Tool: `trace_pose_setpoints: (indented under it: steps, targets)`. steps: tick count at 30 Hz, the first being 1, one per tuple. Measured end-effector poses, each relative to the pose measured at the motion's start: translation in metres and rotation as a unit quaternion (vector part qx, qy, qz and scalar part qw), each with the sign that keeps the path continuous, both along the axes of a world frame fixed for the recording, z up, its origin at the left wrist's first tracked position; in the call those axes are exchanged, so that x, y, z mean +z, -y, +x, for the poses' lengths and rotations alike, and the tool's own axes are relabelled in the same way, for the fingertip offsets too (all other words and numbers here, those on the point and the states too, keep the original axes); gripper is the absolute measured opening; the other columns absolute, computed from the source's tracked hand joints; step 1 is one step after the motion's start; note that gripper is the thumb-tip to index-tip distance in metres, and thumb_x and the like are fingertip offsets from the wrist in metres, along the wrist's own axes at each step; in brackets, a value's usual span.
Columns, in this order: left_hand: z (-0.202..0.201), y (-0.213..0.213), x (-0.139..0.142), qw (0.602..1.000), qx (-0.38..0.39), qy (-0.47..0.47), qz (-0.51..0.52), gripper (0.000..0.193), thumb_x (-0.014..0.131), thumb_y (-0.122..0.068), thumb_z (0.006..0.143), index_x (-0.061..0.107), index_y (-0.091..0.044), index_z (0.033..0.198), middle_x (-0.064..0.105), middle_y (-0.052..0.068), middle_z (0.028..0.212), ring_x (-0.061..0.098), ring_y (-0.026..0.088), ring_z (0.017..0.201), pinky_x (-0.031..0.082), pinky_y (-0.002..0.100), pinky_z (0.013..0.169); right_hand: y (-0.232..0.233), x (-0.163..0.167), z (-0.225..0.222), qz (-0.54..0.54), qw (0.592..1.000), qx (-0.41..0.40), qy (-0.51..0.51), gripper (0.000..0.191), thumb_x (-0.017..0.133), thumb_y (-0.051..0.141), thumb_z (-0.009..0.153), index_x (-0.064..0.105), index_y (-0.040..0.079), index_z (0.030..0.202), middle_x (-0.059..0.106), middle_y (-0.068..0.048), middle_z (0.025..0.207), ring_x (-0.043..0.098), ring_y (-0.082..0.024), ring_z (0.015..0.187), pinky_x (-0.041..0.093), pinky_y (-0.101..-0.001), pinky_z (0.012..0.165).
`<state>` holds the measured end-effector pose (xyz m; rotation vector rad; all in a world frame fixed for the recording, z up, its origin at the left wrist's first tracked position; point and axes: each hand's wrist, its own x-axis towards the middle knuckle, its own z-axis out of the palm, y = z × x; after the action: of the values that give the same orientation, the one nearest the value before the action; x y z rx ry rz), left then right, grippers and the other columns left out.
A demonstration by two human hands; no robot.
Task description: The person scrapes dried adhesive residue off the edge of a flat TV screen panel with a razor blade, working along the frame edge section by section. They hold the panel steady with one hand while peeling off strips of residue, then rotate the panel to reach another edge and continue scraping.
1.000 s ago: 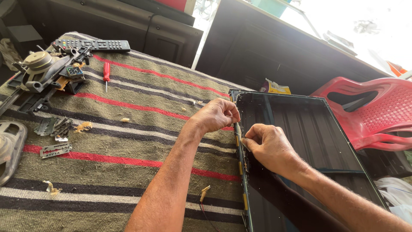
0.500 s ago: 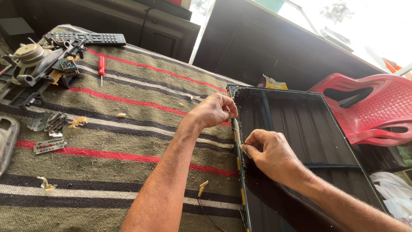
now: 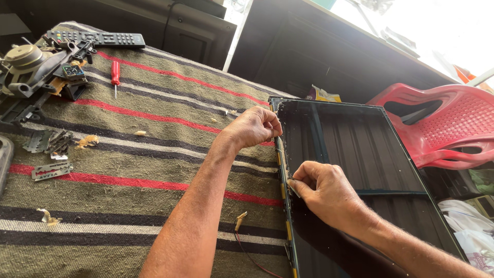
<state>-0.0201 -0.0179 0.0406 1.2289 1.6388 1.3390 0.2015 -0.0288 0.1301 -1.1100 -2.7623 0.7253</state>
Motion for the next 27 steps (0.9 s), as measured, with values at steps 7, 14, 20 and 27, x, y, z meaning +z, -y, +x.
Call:
trace_pose_setpoints:
  steps: [7,14,20,27]
  targets:
    - [0.003,0.001,0.003,1.000,0.013,0.003,0.004,0.009,0.079,-0.006,0.082,0.082,-0.014,0.088,0.077,0.001,0.087,0.071,0.009,0.080,0.061,0.029,0.070,0.006,0.001,0.005,-0.017,1.000,-0.020,0.011,0.018,0.073,0.017,0.088,0.075,0.000,0.082,0.075,-0.008,0.066,0.061,-0.009,0.059,0.052,-0.0323,0.055]
    - [0.001,0.000,0.002,1.000,0.005,0.008,-0.004,0.012,0.076,-0.004,0.084,0.081,-0.013,0.089,0.078,0.002,0.086,0.072,0.010,0.081,0.061,0.029,0.070,0.014,0.001,0.012,-0.026,1.000,-0.012,-0.005,0.017,0.074,0.016,0.087,0.074,0.000,0.082,0.076,-0.004,0.065,0.063,-0.006,0.058,0.053,-0.0289,0.055]
    - [-0.002,-0.004,-0.002,1.000,-0.005,0.004,0.001,0.011,0.076,-0.004,0.085,0.081,-0.013,0.089,0.078,0.003,0.085,0.071,0.010,0.079,0.061,0.029,0.070,0.022,0.000,0.019,-0.026,1.000,-0.014,-0.005,0.017,0.073,0.016,0.087,0.073,0.000,0.082,0.074,-0.005,0.063,0.058,-0.007,0.056,0.050,-0.0303,0.052]
    - [-0.003,-0.005,-0.005,1.000,-0.007,0.014,0.014,0.011,0.077,-0.005,0.084,0.081,-0.013,0.089,0.078,0.002,0.085,0.071,0.009,0.079,0.061,0.028,0.071,0.028,0.001,0.022,-0.028,1.000,-0.011,-0.005,0.017,0.073,0.016,0.088,0.073,0.000,0.081,0.074,-0.004,0.062,0.058,-0.006,0.054,0.049,-0.0302,0.051]
